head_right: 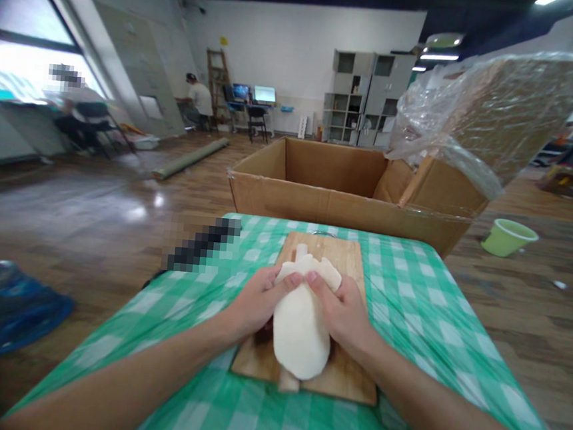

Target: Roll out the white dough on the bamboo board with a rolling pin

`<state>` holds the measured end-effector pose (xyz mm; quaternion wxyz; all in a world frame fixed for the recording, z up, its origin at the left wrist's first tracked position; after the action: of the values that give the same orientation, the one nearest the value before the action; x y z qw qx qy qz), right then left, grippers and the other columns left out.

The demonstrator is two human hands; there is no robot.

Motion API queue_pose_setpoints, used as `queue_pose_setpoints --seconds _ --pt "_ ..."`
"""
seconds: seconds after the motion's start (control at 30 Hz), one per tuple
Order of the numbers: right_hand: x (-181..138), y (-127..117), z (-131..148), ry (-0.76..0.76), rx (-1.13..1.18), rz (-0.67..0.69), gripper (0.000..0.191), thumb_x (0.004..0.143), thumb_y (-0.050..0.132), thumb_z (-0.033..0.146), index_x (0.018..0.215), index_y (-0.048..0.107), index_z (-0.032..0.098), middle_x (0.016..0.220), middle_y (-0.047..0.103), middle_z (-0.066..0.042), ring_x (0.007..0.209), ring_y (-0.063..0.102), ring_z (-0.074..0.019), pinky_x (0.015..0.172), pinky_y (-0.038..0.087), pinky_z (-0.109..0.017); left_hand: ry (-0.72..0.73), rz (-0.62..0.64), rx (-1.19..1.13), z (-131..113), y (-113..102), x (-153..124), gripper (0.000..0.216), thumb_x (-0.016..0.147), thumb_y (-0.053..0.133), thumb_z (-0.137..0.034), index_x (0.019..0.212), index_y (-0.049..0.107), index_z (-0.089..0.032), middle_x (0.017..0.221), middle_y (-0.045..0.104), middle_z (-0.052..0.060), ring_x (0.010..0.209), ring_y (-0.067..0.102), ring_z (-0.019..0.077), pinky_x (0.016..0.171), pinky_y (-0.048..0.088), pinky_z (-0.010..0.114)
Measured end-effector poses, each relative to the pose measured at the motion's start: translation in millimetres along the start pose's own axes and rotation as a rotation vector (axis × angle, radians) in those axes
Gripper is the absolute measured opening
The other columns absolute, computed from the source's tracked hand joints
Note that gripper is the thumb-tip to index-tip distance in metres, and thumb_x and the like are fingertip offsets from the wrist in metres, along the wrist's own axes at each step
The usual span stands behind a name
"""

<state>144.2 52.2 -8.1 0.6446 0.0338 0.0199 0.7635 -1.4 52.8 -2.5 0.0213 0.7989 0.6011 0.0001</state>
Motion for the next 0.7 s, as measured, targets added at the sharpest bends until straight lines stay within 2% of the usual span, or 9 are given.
queue_pose_setpoints --seconds 0.07,0.17,0.27,0.4,0.53,0.7 --pt "-2 3 2 0.008 0.047 0.018 0.047 0.086 0.077 0.061 0.101 0.074 0.017 0.088 0.079 -0.007 0.069 0.072 -0.0229 0.060 0.059 -0.032 -0.029 0.026 -0.021 0 1 -2 0.055 0.087 0.068 -0.070 0.083 0.065 -0.016 0.060 0.059 -0.001 0.045 0.048 0.0103 0.043 0.032 0.022" --pt "-6 6 5 0.021 0.044 0.052 0.044 0.084 0.081 0.058 0.097 0.074 0.017 0.087 0.079 -0.007 0.072 0.072 -0.0222 0.063 0.058 -0.031 0.033 0.042 -0.019 -7 -1 -1 0.056 0.089 0.065 -0.069 0.081 0.068 -0.014 0.069 0.065 0.003 0.055 0.052 0.0112 0.050 0.036 0.022" --pt "-7 7 5 0.042 -0.004 0.086 0.046 0.086 0.077 0.062 0.092 0.073 0.016 0.085 0.077 -0.007 0.072 0.071 -0.0222 0.061 0.055 -0.030 0.108 0.006 0.096 -15 -5 0 0.052 0.093 0.062 -0.064 0.082 0.071 -0.014 0.076 0.067 0.003 0.065 0.053 0.0133 0.057 0.038 0.023" --pt "-4 0 10 -0.032 -0.112 0.023 0.048 0.090 0.071 0.064 0.085 0.071 0.017 0.080 0.072 -0.004 0.070 0.063 -0.0185 0.059 0.049 -0.027 0.148 -0.021 0.269 -20 -5 -1 0.049 0.096 0.058 -0.059 0.076 0.069 -0.016 0.072 0.062 0.002 0.066 0.050 0.0140 0.056 0.034 0.024" --pt "-5 -1 15 -0.109 -0.197 0.005 0.047 0.094 0.065 0.063 0.079 0.069 0.018 0.075 0.067 -0.002 0.068 0.056 -0.0163 0.058 0.044 -0.026 0.155 0.033 0.226 -18 -3 -1 0.049 0.095 0.058 -0.061 0.080 0.070 -0.016 0.075 0.063 0.002 0.067 0.051 0.0144 0.057 0.036 0.024" --pt "-4 -5 12 -0.072 -0.183 -0.011 0.047 0.094 0.064 0.064 0.082 0.069 0.019 0.078 0.069 -0.002 0.069 0.059 -0.0180 0.058 0.046 -0.027 0.172 0.093 0.199 -14 -2 0 0.046 0.096 0.060 -0.061 0.088 0.069 -0.016 0.079 0.065 0.003 0.069 0.054 0.0150 0.058 0.038 0.024"
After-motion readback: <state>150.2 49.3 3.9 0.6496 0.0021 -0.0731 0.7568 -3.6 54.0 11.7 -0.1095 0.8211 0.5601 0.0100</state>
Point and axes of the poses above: each hand's wrist, its own x-axis towards the middle knuckle, its own y-axis out of the palm, z = x × y, the point moved 7 cm from there along x, towards the middle knuckle
